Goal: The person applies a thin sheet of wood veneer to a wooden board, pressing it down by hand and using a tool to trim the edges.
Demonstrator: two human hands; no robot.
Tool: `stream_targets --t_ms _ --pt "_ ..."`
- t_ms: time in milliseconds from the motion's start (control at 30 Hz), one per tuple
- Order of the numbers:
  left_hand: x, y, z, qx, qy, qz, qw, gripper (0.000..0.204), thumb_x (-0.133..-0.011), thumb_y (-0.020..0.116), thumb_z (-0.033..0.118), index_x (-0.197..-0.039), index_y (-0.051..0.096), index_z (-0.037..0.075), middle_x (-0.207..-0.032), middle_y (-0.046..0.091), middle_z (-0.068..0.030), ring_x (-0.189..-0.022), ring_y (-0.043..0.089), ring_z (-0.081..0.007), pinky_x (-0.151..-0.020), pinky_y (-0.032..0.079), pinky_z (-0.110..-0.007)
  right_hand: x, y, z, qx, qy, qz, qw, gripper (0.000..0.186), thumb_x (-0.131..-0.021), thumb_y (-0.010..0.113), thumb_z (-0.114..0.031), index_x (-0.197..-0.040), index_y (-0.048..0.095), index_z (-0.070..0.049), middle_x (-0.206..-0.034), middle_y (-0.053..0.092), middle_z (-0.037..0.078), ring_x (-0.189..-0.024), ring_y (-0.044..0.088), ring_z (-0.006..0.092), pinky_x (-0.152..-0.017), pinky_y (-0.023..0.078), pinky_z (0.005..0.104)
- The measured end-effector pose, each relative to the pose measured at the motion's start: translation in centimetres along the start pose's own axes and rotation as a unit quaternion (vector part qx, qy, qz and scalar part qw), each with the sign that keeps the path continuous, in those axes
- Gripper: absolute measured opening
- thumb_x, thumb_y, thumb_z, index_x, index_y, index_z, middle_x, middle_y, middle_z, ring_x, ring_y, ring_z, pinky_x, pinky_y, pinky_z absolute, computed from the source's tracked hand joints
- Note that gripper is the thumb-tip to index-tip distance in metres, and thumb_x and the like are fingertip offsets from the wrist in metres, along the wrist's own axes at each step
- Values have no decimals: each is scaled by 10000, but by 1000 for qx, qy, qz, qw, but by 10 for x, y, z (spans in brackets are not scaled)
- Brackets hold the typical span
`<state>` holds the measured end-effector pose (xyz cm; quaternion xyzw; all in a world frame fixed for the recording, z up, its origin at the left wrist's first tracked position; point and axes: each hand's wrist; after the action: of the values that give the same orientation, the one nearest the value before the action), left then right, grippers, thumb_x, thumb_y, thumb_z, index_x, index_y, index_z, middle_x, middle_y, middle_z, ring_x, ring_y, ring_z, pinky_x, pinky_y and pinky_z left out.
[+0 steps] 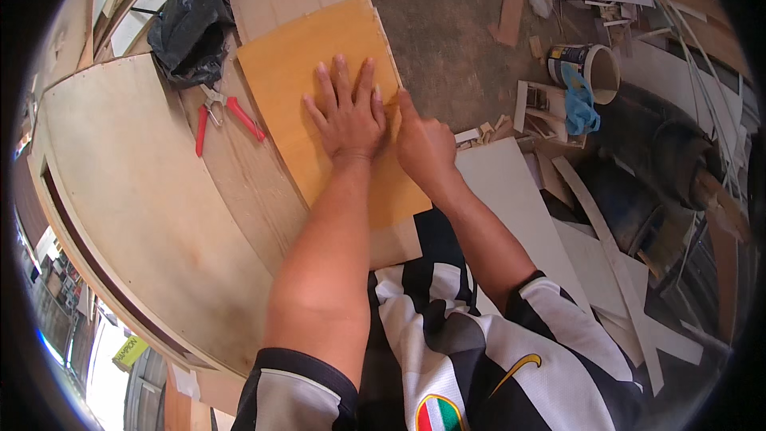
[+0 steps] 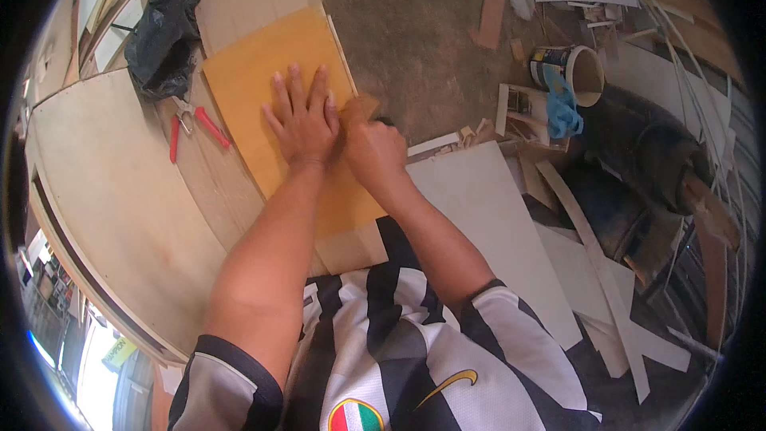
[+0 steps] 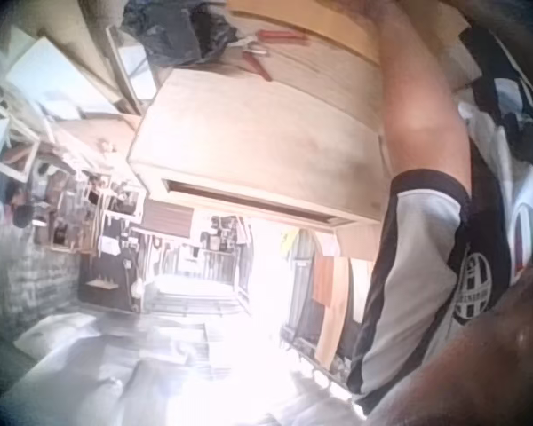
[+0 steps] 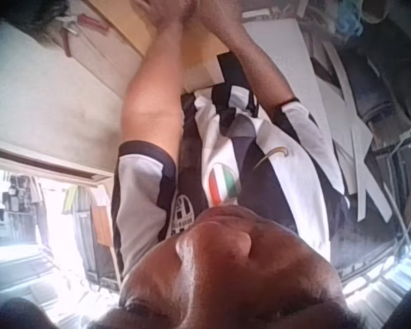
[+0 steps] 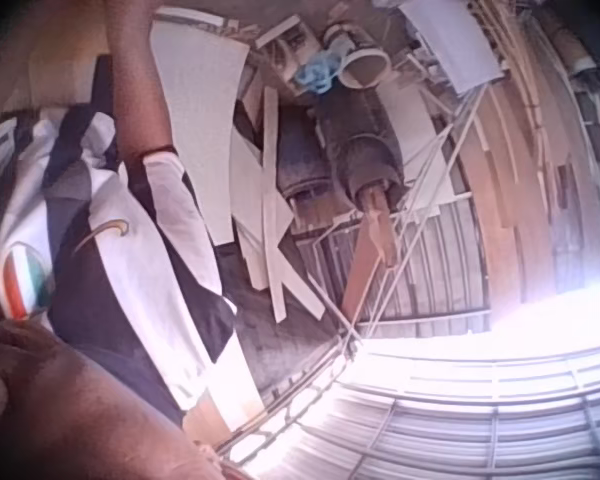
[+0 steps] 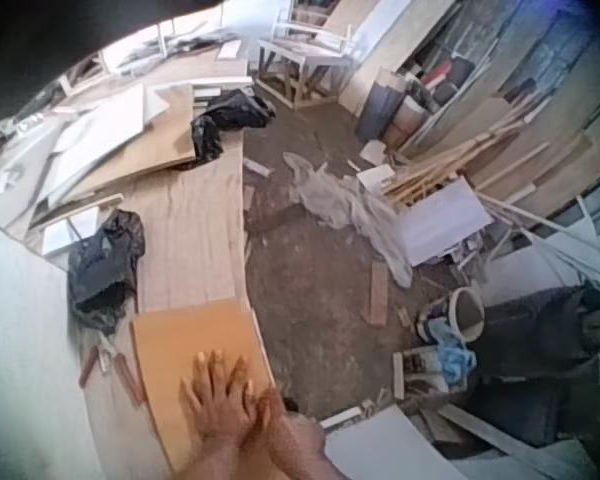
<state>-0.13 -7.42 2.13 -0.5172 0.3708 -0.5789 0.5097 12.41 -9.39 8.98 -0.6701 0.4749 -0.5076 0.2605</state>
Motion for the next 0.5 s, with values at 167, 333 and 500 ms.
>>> stream_targets --t_ms 167,333,500 --pt "2 0 -2 -1 1 15 1000 533 -1057 339 458 -1588 287 428 -1722 89 14 -1585 27 -292 -1211 2 -653 22 -12 -5 0 24 -69 997 652 -826 606 -54 -1466 486 -86 -668 673 215 -654 691 439 -630 552 550" --pt "0 -1 0 -5 1 9 1000 531 -1056 347 447 -1585 297 424 -1722 87 12 -1585 23 -292 -1214 -3 -649 -4 -3 -5 8 13 -13 1000 632 -830 606 -58 -1451 493 -81 -670 675 210 -642 688 435 -605 547 554" --pt "2 -3 1 0 -1 0 1000 536 -1052 358 434 -1585 300 418 -1721 96 2 -1585 23 -297 -1212 3 -653 10 2 0 -2 19 -34 999 629 -831 601 -58 -1449 487 -80 -644 659 217 -616 681 430 -581 538 553"
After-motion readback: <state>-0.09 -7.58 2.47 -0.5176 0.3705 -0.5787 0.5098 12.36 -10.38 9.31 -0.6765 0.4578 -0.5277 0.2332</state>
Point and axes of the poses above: each hand's wrist, its own x-axis away from the middle knuckle, its own y-axis out of the palm, z = x × y
